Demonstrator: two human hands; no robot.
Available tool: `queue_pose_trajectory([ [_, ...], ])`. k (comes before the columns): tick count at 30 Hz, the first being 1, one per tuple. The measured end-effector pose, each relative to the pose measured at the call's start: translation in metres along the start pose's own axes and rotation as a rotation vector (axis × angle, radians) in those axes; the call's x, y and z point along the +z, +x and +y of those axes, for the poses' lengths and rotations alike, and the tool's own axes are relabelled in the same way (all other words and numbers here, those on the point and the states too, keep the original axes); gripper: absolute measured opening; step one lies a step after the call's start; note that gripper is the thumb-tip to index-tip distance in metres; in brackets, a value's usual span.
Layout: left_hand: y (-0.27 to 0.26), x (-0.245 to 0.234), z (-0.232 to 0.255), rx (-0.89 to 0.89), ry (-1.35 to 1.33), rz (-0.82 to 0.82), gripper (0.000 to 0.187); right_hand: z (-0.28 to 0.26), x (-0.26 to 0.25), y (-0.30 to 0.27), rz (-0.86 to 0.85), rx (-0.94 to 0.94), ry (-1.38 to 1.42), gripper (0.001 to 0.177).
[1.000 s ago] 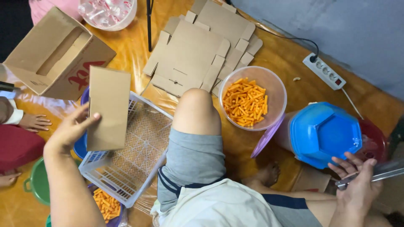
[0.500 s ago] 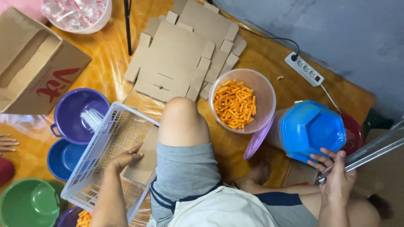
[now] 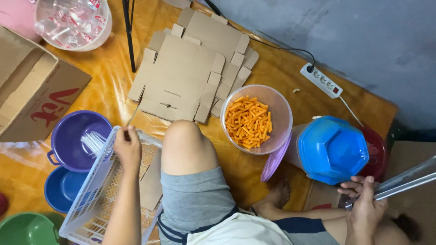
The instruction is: Packaging snacks by filling small bags using tongs and placing them into a cardboard box.
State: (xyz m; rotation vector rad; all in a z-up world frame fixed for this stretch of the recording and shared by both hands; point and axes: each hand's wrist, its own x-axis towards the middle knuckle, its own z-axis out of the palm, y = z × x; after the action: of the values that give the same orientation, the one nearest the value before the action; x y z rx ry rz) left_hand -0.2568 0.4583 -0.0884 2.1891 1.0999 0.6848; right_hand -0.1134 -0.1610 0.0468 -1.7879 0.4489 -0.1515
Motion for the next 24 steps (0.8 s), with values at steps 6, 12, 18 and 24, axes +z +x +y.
queue_pose_trajectory([
  [6, 0.058, 0.143, -0.004, -0.768, -0.706, -0.235, 0.026, 0.009, 0.001, 0.004, 0.047, -0.022, 0.011, 0.028],
  [12, 0.067, 0.202, -0.042, -1.043, -0.104, -0.224, 0.084, -0.005, 0.010, -0.001, 0.107, 0.039, -0.046, 0.022],
  [18, 0.070, 0.229, -0.065, -1.086, 0.069, -0.400, 0.101, -0.006, 0.014, 0.001, 0.109, 0.065, -0.071, 0.025],
  [24, 0.066, 0.222, -0.068, -1.101, 0.123, -0.340, 0.112, -0.015, 0.025, -0.001, 0.147, 0.117, -0.191, 0.028],
])
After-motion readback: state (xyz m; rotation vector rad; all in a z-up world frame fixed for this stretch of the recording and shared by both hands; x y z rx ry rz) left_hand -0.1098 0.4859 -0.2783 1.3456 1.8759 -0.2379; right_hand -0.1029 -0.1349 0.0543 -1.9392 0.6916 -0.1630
